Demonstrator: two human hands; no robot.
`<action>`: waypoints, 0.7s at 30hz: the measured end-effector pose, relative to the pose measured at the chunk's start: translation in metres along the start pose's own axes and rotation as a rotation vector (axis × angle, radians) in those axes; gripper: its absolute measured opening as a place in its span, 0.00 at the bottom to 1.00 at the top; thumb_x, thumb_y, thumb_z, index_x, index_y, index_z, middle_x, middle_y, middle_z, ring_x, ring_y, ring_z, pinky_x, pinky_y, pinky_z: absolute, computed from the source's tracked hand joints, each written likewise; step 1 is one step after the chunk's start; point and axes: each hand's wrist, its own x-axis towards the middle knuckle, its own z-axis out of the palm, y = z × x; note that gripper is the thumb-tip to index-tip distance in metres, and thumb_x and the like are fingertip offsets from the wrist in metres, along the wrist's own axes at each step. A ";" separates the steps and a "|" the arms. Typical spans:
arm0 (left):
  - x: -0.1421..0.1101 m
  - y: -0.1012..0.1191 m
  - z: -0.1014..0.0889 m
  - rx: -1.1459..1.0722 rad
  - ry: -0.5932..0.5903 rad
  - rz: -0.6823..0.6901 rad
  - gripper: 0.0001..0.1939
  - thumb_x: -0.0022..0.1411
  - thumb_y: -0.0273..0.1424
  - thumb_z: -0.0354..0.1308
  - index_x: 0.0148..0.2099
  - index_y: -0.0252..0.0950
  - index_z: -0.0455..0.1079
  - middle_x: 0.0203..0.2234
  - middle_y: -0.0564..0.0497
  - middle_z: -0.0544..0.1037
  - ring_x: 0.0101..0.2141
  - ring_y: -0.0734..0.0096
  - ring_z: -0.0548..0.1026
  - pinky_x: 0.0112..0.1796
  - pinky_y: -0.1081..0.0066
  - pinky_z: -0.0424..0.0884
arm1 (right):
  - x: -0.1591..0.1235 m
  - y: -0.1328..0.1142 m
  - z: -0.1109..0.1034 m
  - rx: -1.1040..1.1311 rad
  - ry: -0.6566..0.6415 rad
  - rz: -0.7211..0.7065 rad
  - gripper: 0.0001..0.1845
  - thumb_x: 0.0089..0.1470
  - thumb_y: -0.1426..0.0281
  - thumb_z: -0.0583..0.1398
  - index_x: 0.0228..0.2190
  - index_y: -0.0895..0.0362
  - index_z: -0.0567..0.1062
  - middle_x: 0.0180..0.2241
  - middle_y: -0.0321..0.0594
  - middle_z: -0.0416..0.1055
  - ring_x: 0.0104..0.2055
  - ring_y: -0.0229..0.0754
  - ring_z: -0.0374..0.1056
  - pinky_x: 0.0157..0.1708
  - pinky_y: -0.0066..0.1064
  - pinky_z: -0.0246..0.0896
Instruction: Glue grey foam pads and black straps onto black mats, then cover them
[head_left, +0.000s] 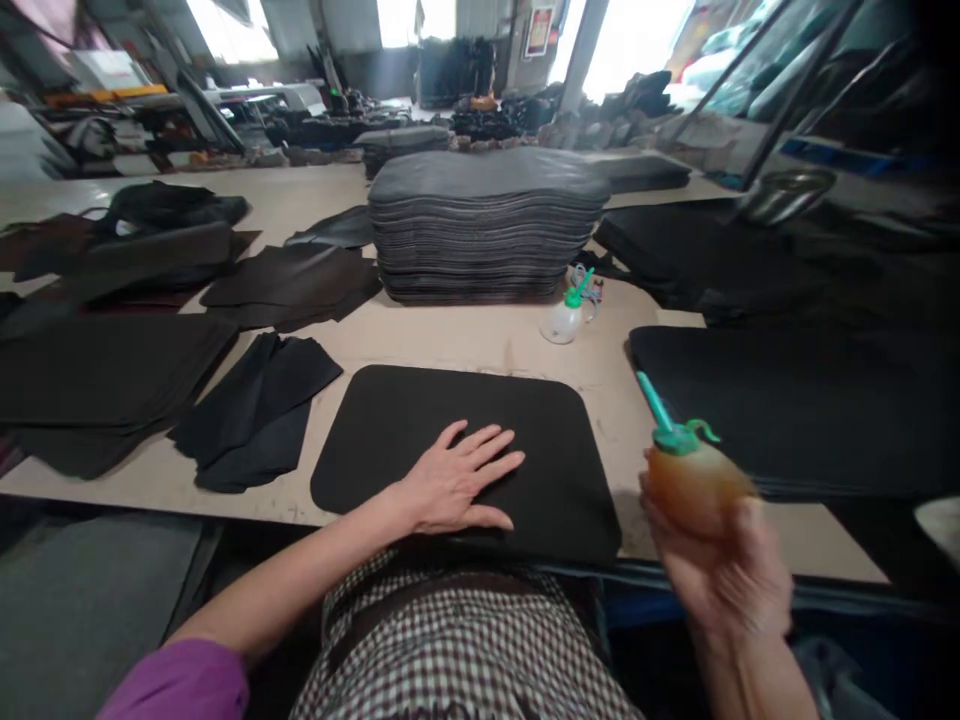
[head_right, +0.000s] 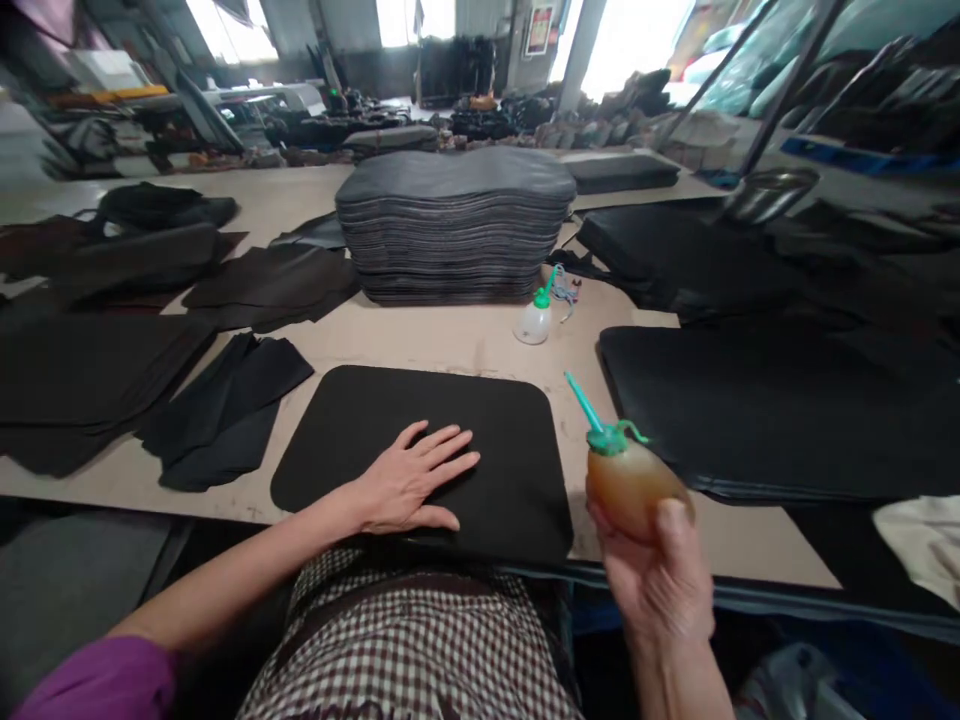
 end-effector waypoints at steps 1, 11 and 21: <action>-0.001 -0.005 0.005 0.049 -0.008 -0.002 0.45 0.67 0.62 0.45 0.75 0.42 0.51 0.74 0.41 0.52 0.74 0.53 0.50 0.70 0.44 0.40 | 0.000 0.000 0.002 0.020 0.023 0.037 0.40 0.41 0.47 0.75 0.52 0.53 0.79 0.53 0.51 0.73 0.45 0.51 0.73 0.33 0.35 0.77; 0.018 -0.029 0.016 0.233 0.040 -0.045 0.45 0.68 0.63 0.39 0.75 0.41 0.53 0.74 0.41 0.53 0.73 0.56 0.50 0.69 0.46 0.44 | 0.007 -0.010 0.048 -0.041 -0.184 0.236 0.34 0.60 0.35 0.54 0.46 0.47 0.83 0.51 0.57 0.71 0.23 0.39 0.58 0.14 0.38 0.45; 0.000 -0.024 -0.003 0.031 0.084 -0.102 0.40 0.70 0.58 0.43 0.73 0.38 0.57 0.69 0.34 0.62 0.71 0.47 0.56 0.67 0.44 0.50 | 0.016 0.019 0.125 -0.302 -0.575 0.154 0.33 0.47 0.58 0.74 0.53 0.51 0.74 0.47 0.42 0.74 0.41 0.47 0.71 0.27 0.27 0.67</action>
